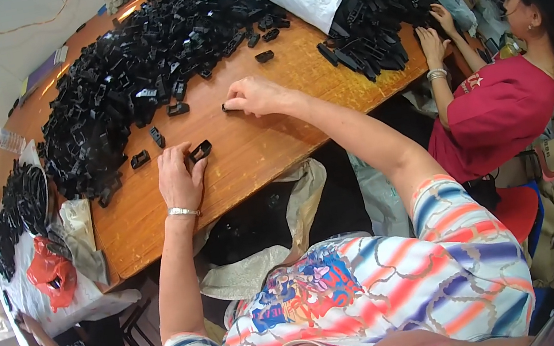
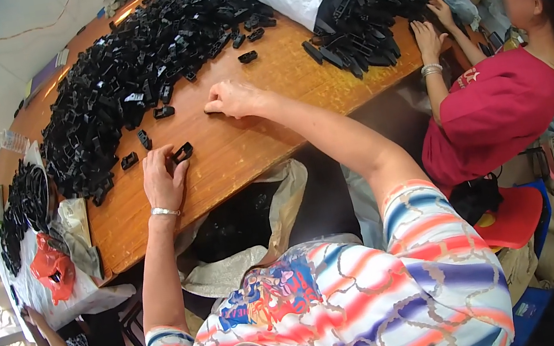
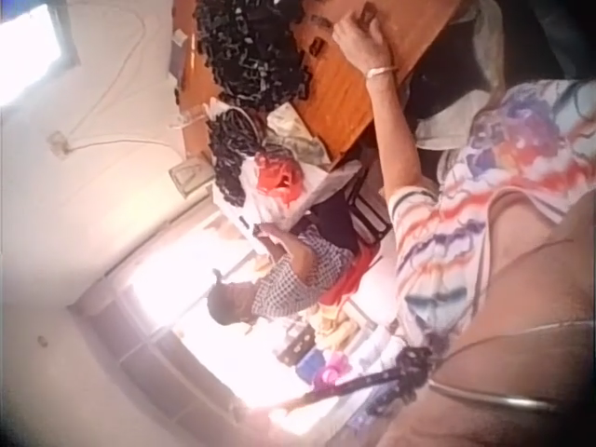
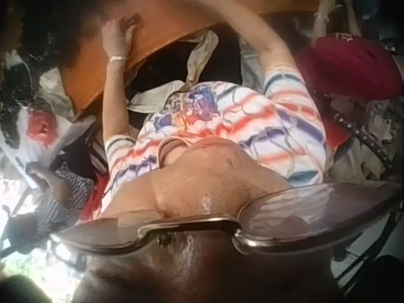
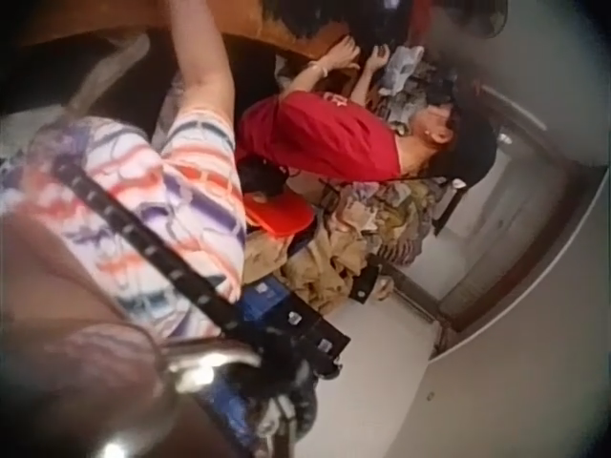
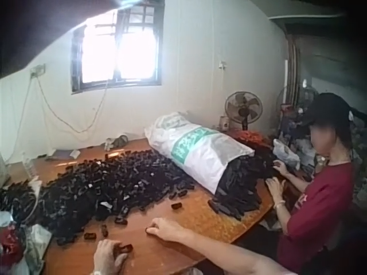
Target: Manually assembling small black plastic components at a workshop table.
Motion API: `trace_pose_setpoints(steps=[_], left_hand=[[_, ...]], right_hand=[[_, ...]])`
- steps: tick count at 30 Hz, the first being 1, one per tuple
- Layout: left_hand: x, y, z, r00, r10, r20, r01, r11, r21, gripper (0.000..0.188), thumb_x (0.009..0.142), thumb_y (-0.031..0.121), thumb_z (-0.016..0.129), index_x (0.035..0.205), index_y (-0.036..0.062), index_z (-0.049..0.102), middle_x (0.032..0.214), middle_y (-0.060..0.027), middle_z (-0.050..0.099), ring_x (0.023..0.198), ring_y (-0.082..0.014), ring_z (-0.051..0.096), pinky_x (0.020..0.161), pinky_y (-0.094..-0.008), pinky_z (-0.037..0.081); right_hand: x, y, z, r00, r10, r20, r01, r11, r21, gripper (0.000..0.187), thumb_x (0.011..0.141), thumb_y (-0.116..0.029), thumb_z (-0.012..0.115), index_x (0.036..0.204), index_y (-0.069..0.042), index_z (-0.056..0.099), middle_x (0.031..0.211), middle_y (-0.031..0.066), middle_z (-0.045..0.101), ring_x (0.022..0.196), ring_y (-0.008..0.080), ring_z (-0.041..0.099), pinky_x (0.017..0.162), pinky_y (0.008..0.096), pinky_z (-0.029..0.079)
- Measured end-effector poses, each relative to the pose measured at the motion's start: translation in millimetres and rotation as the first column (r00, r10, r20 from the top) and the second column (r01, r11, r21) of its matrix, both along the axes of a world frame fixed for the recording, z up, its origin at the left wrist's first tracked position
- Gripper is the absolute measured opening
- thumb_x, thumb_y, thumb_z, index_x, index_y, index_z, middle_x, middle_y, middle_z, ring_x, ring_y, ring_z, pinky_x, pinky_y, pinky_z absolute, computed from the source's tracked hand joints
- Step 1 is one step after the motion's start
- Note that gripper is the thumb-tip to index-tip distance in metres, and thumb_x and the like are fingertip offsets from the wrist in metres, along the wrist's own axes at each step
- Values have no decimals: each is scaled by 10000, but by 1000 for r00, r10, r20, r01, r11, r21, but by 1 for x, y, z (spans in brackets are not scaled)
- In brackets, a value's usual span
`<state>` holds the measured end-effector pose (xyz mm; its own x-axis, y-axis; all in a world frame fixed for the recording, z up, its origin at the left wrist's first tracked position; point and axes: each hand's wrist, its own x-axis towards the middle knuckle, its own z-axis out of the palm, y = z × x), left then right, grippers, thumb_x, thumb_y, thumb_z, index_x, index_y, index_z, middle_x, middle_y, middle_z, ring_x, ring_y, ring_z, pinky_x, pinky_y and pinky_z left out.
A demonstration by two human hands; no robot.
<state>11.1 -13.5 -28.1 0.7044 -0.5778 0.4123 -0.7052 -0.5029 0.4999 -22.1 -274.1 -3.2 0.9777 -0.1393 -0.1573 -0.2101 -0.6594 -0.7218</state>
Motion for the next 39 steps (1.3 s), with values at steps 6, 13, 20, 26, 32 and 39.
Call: trace_pose_setpoints(steps=[6,13,20,26,32,39], left_hand=[[8,-2,-6,999,16,29,-17,999,31,253,739,168,768,938,63,652,959,-109,586,956,-323,528,843,-397,459],[11,-3,-9,999,28,-33,-27,998,54,256,725,165,789,932,72,670,929,-72,598,932,-286,529,833,-378,456],[12,0,-7,995,-14,-103,19,999,43,234,748,182,764,943,74,692,919,-79,611,925,-284,540,825,-373,459],[27,1,-9,937,41,-346,-31,999,34,212,851,274,669,868,68,715,906,-115,663,906,-310,589,820,-406,479],[22,-11,3,968,68,-240,-36,990,135,195,850,226,694,857,31,685,880,-112,654,839,-265,596,765,-370,494],[53,14,21,982,6,190,-42,981,189,257,810,75,657,1060,136,659,1043,-80,623,1005,-279,590,829,-373,517]], right_hand=[[-10,12,-4,943,128,307,-21,944,-329,229,834,-205,701,985,-34,685,882,190,686,843,345,667,764,412,528],[-9,71,-15,829,238,506,-152,967,-205,236,795,-211,755,980,-69,720,871,108,602,789,277,630,728,368,517],[-12,74,-15,875,288,388,-149,924,-351,256,797,-282,741,987,-110,738,923,108,615,871,300,643,783,397,525],[-15,79,-12,887,330,322,-187,896,-403,276,805,-304,736,1018,-128,740,939,112,615,890,307,645,802,407,527],[-23,71,-24,846,304,438,-153,926,-346,255,829,-287,716,1000,-98,713,902,123,594,842,320,622,746,422,516],[-116,108,-17,832,433,348,-371,899,-231,264,753,-241,774,944,-79,692,909,118,610,807,344,640,691,431,530]])
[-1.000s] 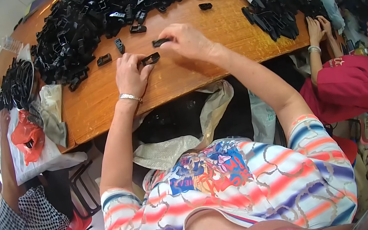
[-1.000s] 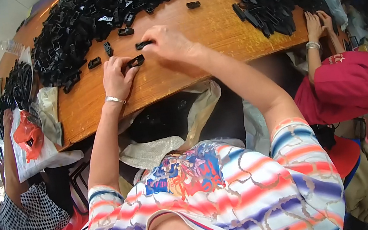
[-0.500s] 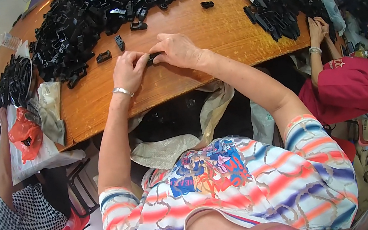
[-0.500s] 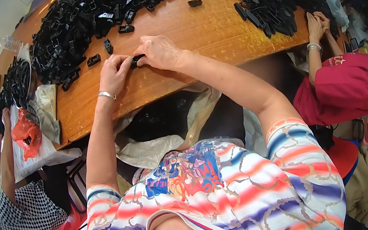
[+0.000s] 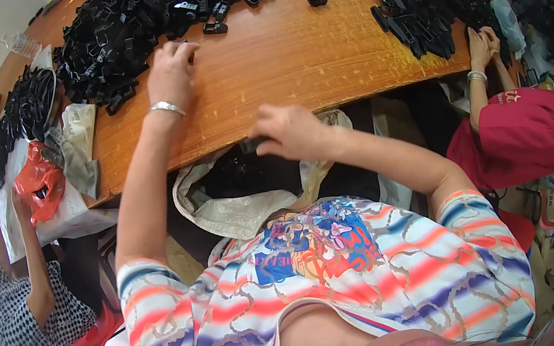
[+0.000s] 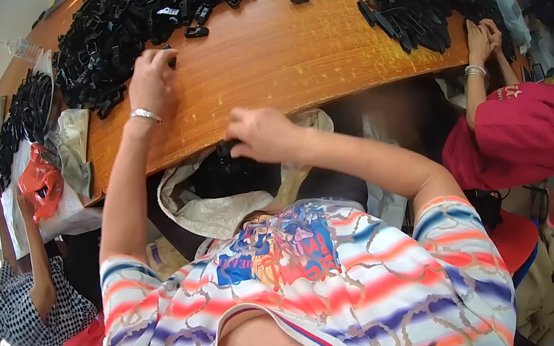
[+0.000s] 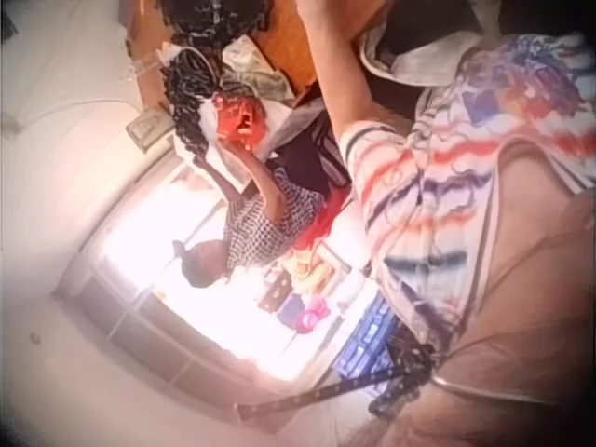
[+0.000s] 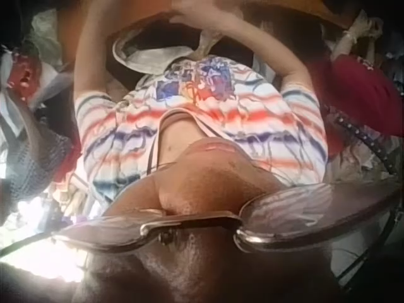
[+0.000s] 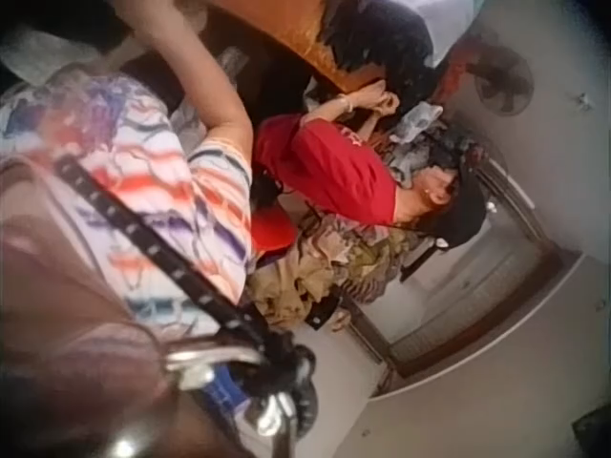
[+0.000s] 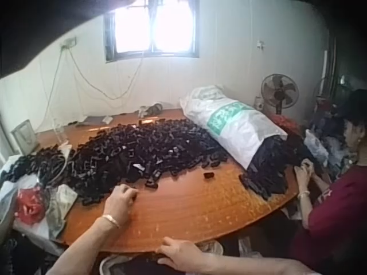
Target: Manually assembling small black plastic components at a workshop table.
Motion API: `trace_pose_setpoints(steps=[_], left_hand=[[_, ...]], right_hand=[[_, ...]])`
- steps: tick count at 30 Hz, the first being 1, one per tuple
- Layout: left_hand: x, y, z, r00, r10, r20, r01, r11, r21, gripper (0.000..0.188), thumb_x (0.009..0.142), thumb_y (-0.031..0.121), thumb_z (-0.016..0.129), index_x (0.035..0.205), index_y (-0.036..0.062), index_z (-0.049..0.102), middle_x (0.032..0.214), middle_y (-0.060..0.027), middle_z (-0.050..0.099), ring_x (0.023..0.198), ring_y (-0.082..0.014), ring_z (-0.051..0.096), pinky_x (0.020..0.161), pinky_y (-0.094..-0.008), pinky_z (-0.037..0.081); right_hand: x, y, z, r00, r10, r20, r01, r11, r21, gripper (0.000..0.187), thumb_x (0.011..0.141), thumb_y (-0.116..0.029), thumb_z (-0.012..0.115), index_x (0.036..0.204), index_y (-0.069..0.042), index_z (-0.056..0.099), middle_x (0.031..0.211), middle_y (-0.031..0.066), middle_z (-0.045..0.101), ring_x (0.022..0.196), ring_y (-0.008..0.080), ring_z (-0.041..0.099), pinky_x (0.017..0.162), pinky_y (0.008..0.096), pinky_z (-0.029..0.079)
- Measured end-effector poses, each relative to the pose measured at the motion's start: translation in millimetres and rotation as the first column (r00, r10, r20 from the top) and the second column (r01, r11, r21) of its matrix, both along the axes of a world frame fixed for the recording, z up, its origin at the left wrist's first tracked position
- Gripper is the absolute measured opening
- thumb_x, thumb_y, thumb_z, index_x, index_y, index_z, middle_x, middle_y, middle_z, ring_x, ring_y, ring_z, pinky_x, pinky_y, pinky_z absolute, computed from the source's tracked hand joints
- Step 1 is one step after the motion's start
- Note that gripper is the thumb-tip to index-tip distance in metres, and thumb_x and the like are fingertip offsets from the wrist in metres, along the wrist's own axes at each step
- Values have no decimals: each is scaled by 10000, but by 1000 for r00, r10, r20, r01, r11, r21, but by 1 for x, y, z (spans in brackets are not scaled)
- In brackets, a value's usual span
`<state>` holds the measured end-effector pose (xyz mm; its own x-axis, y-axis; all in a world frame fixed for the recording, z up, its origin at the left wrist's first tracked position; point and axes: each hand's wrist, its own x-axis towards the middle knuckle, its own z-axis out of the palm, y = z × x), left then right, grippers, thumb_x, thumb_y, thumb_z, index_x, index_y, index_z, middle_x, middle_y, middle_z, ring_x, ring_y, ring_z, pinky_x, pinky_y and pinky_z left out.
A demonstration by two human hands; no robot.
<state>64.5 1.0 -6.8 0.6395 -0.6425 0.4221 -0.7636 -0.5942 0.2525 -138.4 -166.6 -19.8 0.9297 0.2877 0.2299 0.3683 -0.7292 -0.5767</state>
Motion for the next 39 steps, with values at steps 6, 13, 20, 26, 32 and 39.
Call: trace_pose_setpoints(steps=[6,13,20,26,32,39], left_hand=[[42,1,-13,962,-156,226,115,976,186,162,791,81,654,952,99,651,1056,-61,623,1027,-250,599,799,-369,529],[-5,-27,4,982,-185,32,154,892,425,141,768,74,644,903,85,683,963,-100,631,958,-259,639,793,-365,547],[-32,-30,5,984,-156,-90,176,934,312,212,861,174,651,1046,72,664,998,-117,620,972,-291,621,815,-379,531],[-46,-9,-6,984,-74,-161,77,997,13,438,834,206,710,1228,55,594,1082,-119,609,1039,-306,564,892,-377,491],[-43,0,-18,979,-17,-202,1,997,-80,375,794,165,744,1132,43,639,1053,-110,603,1029,-306,553,899,-378,480],[-41,-8,-19,978,10,-210,-30,995,-96,239,775,175,756,970,61,677,978,-94,593,991,-292,545,859,-381,479]], right_hand=[[6,-20,-5,998,-8,55,3,996,94,218,768,-244,766,892,-83,686,831,123,619,780,324,642,679,404,526],[93,-176,4,725,-666,177,688,706,-164,223,859,-151,638,1072,-123,700,1092,145,594,988,352,615,844,452,511],[133,-190,16,771,-631,85,581,644,-497,362,878,-240,675,1219,-129,629,1158,160,607,1055,356,614,886,450,499],[125,-154,5,763,-646,0,620,733,-278,448,861,-381,659,1175,-61,643,1122,196,678,1049,350,642,897,422,507],[106,-143,20,857,-506,91,502,784,-365,397,849,-291,660,1197,-100,642,1149,163,639,1088,357,610,934,436,490],[105,-126,13,935,-351,56,349,875,-337,265,825,-179,691,1064,-65,685,1074,168,636,1023,369,615,895,434,498]])
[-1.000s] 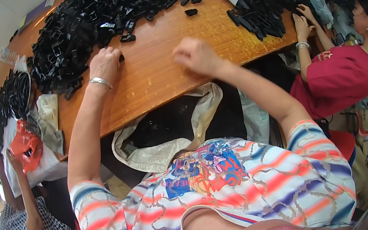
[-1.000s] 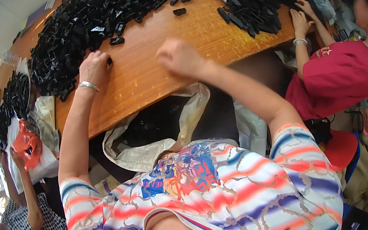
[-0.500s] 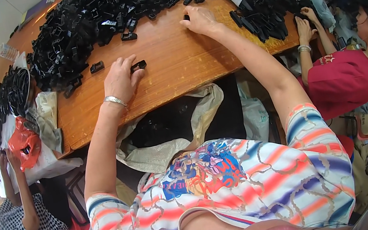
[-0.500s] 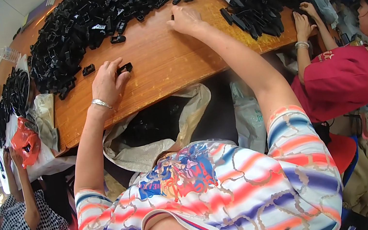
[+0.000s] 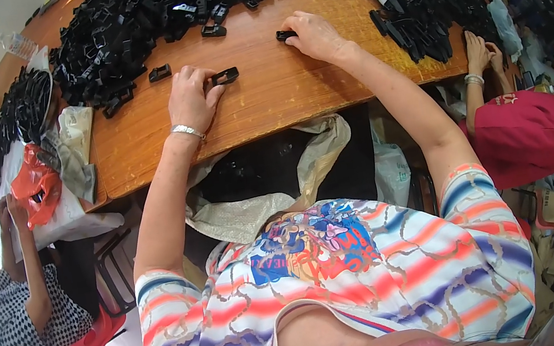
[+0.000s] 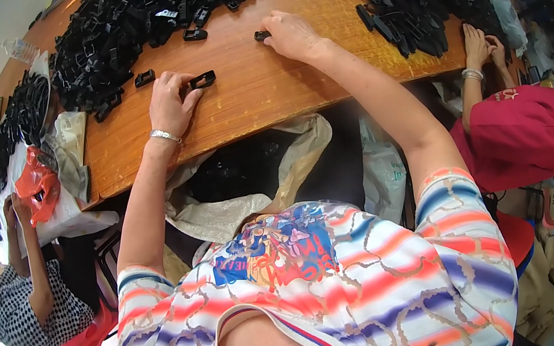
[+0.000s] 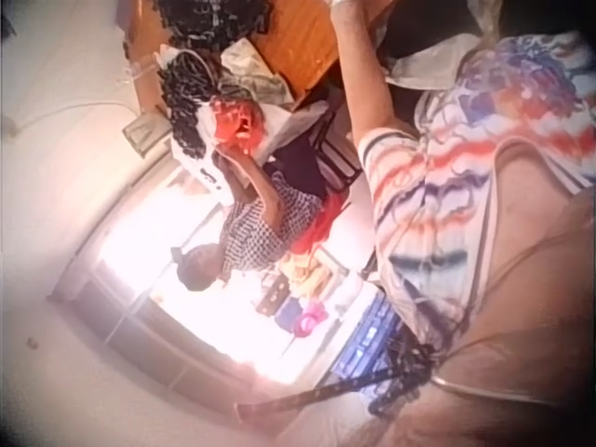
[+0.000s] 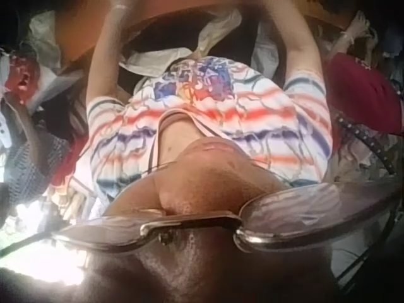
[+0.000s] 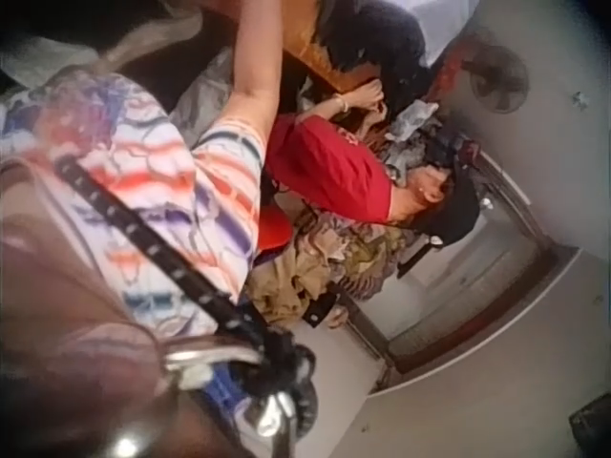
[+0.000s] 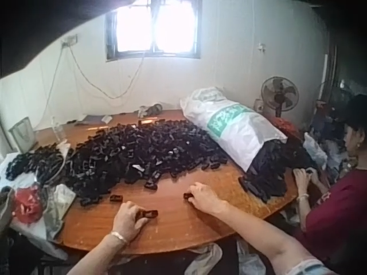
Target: Manually assembling small black plastic components at a workshop table.
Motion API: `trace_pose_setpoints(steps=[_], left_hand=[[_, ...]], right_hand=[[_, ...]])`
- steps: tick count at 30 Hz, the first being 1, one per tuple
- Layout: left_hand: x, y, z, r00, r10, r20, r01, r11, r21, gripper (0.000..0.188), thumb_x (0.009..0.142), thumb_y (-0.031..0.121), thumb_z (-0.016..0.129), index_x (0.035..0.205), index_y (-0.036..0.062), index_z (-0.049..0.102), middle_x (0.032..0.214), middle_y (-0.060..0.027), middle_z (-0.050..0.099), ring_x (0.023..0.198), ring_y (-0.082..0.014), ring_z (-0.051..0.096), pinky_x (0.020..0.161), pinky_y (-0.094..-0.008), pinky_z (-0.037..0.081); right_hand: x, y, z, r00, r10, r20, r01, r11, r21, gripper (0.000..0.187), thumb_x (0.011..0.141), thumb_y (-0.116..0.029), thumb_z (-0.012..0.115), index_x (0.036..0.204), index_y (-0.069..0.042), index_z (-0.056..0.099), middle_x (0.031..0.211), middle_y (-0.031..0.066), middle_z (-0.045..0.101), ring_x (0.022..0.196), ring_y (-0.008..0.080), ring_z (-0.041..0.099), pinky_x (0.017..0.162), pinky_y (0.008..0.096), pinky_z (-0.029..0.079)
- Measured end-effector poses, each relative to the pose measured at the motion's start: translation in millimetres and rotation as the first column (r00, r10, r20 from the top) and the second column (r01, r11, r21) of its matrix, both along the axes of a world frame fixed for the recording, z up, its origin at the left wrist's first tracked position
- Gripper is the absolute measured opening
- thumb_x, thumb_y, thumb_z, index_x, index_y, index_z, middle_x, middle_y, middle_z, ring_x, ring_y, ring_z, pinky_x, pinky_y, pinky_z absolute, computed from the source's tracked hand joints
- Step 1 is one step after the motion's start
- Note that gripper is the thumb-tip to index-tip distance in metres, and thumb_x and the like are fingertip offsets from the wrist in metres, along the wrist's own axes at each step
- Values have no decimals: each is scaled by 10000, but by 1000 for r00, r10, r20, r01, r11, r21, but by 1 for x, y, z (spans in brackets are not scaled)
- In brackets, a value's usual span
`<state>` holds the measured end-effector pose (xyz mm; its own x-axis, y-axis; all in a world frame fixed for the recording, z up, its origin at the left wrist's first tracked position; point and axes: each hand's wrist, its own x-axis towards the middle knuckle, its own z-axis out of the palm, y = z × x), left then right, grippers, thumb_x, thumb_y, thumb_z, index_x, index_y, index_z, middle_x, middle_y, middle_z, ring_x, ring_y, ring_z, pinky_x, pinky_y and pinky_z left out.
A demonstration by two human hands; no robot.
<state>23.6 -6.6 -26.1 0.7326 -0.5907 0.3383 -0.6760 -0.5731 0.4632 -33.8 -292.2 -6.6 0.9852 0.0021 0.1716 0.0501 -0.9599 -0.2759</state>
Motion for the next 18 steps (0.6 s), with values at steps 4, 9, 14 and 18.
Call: trace_pose_setpoints(steps=[4,9,14,18], left_hand=[[0,-2,-2,1000,-9,-17,9,1000,12,247,757,177,764,956,59,678,975,-90,595,976,-296,546,852,-383,479],[1,-2,-6,1000,-7,-12,7,1000,-13,238,746,169,765,939,62,675,951,-90,593,947,-297,551,828,-385,481],[-1,-4,-4,1000,-8,-25,7,1000,-18,229,745,166,766,931,69,674,945,-81,591,939,-292,551,808,-385,486],[1,-1,-6,1000,-19,-10,19,999,-34,228,741,164,769,930,79,677,940,-74,590,941,-287,552,800,-382,486]], right_hand=[[2,34,-3,964,165,208,-209,954,215,228,795,-121,727,981,-6,663,919,163,644,882,328,638,798,387,518],[4,88,0,930,272,247,-346,874,341,201,777,-80,725,943,3,648,913,156,626,850,328,632,764,375,524],[10,92,-9,930,281,237,-345,890,298,181,765,-56,714,930,2,671,910,155,623,874,342,621,774,392,518],[14,93,-5,934,300,194,-347,892,290,182,761,-58,714,932,-2,690,906,156,625,885,347,619,777,402,514]])
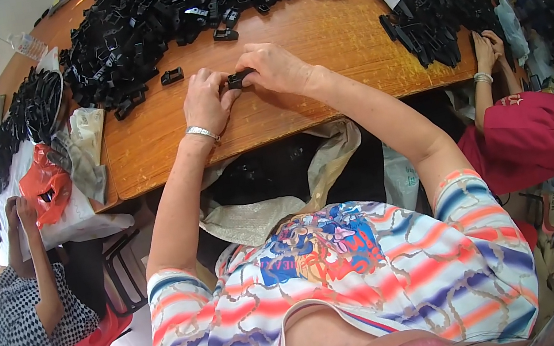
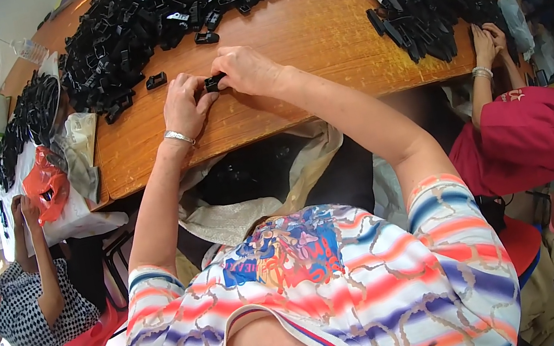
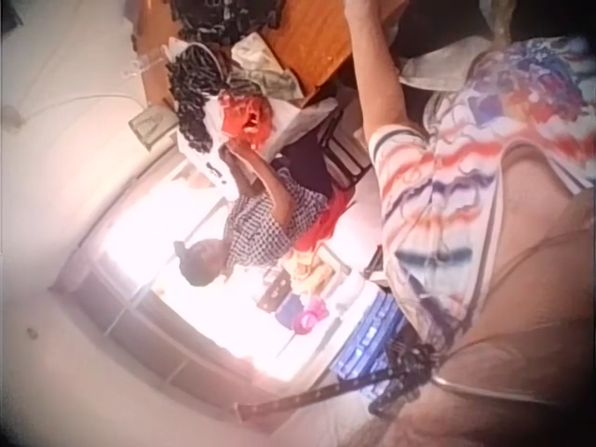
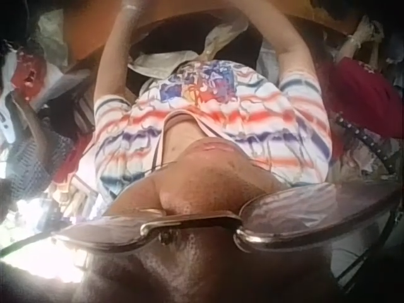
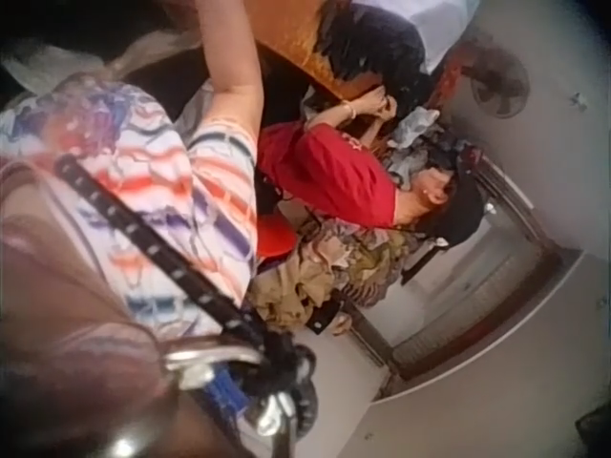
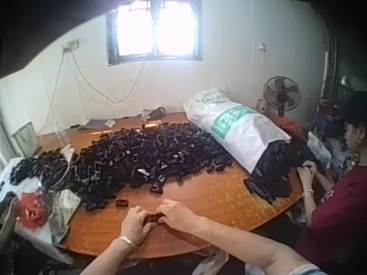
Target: Manually assembling small black plastic components at a workshop table.
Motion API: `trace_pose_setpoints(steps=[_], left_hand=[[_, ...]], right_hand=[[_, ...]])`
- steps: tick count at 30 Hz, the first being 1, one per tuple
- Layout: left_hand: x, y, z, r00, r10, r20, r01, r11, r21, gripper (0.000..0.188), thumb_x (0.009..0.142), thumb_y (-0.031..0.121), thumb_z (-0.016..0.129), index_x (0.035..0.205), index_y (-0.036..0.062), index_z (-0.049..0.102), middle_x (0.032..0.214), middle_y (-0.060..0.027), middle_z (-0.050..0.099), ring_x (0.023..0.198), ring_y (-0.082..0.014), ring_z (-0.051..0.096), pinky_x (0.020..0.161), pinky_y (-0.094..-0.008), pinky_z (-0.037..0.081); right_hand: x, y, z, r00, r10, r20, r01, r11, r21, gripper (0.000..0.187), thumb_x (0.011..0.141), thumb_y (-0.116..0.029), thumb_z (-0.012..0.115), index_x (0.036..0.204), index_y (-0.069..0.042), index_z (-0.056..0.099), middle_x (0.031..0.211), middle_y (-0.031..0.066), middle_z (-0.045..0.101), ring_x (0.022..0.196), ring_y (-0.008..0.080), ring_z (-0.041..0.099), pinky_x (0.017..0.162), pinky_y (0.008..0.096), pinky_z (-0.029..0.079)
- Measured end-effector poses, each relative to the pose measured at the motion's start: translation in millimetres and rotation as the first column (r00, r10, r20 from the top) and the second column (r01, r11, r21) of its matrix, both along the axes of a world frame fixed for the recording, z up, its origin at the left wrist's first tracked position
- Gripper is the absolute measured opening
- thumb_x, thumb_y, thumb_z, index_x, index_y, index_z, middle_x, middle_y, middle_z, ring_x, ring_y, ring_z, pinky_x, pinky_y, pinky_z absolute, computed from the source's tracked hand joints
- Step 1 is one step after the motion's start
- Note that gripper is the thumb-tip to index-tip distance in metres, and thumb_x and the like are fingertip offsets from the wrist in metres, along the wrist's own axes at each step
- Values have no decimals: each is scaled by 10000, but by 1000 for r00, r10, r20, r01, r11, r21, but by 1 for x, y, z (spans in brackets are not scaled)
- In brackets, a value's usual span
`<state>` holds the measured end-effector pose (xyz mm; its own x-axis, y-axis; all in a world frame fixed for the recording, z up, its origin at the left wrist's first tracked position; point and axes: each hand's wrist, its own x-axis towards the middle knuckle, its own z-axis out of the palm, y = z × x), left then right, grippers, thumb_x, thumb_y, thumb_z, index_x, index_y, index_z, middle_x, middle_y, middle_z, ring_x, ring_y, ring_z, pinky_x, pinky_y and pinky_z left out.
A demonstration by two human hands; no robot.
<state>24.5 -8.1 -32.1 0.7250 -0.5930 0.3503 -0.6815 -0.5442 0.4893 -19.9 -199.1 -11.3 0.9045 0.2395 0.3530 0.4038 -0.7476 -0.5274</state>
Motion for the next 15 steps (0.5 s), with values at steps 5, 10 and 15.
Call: trace_pose_setpoints(steps=[5,10,15], left_hand=[[6,-1,0,1000,7,1,-7,1000,11,212,779,215,741,940,86,696,933,-76,604,938,-284,566,816,-380,488],[12,-1,15,924,88,-371,-54,993,102,259,849,313,663,936,74,713,996,-138,662,968,-308,619,837,-407,496],[15,-15,17,953,60,-295,-3,981,192,232,847,300,668,924,82,689,992,-149,661,1005,-333,609,859,-431,493]], right_hand=[[1,-1,4,998,0,-56,-2,999,-44,202,762,-110,756,932,-17,699,948,159,639,909,356,630,808,416,517],[0,7,9,994,-12,-107,-5,989,-148,227,756,-184,765,904,-23,703,917,168,628,890,360,631,797,439,516],[-9,2,-12,999,-47,-6,46,993,-108,232,744,-217,769,860,-34,686,896,169,622,850,372,627,748,461,512]])
